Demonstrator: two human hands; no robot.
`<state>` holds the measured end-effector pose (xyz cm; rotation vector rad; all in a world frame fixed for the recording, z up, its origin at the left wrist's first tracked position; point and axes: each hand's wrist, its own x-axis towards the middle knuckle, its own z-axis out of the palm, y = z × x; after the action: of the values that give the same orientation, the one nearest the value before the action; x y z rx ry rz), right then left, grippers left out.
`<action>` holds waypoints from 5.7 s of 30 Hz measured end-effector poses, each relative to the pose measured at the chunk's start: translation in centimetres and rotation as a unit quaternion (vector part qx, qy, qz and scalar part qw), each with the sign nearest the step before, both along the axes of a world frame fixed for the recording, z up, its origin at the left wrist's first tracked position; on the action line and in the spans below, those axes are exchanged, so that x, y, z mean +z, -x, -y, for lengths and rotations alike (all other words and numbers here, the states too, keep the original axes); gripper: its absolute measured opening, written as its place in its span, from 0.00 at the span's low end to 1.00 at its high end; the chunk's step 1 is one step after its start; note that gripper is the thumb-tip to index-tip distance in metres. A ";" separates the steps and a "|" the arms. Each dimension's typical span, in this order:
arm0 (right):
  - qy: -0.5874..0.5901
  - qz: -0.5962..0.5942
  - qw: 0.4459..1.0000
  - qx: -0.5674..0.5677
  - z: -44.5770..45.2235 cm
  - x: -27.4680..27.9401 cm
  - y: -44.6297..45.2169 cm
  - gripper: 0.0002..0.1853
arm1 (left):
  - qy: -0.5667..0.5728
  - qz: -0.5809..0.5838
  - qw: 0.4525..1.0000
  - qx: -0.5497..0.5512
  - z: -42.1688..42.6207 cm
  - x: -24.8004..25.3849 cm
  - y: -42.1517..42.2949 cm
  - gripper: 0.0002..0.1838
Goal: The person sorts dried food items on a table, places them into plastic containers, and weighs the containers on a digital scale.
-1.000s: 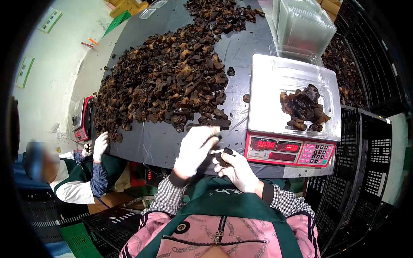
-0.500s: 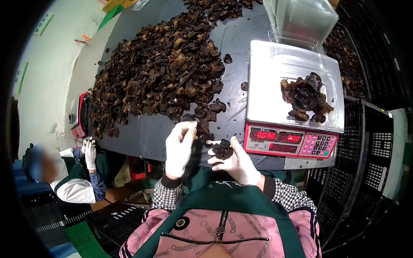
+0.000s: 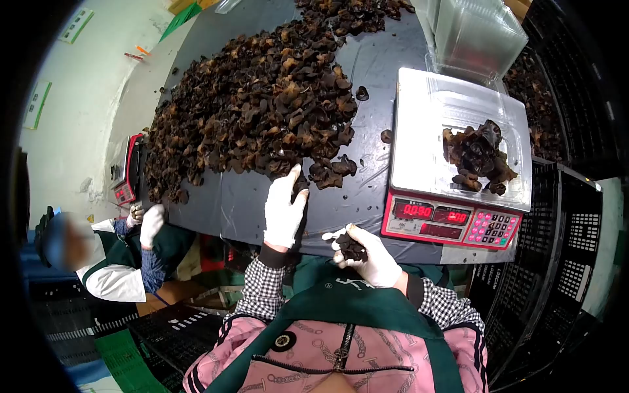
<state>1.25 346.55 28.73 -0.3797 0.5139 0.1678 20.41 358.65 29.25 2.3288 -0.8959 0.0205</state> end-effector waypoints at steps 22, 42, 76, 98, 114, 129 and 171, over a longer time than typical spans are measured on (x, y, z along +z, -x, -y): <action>0.022 -0.010 1.000 -0.012 0.8 0.7 0.5 0.23 | 0.047 -0.031 0.998 -0.011 0.5 0.1 0.5 0.09; -0.032 0.054 0.993 -0.102 4.4 3.4 4.2 0.20 | 0.210 -0.171 0.953 -0.135 7.2 6.3 4.8 0.14; -0.028 0.033 0.999 0.030 3.0 2.6 2.3 0.31 | 0.092 -0.295 0.942 -0.131 2.2 5.2 4.9 0.10; 0.116 0.021 0.991 0.068 0.9 -0.5 2.7 0.15 | 0.007 0.082 0.976 -0.203 8.4 -2.2 3.6 0.20; 0.145 0.077 0.986 0.026 1.8 -1.1 4.4 0.17 | 0.173 -0.080 0.970 -0.148 9.8 2.3 4.3 0.13; 0.186 0.049 0.981 0.040 4.4 -3.4 6.2 0.18 | 0.106 -0.035 0.900 -0.421 20.8 11.5 10.9 0.38; 0.067 -0.006 0.997 0.030 0.7 0.1 2.6 0.18 | 0.036 -0.068 0.992 -0.103 3.5 -1.6 1.9 0.21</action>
<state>-1.31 345.88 28.84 -0.5246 0.5278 0.1948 18.54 355.15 27.68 2.1335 -1.0453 -0.1867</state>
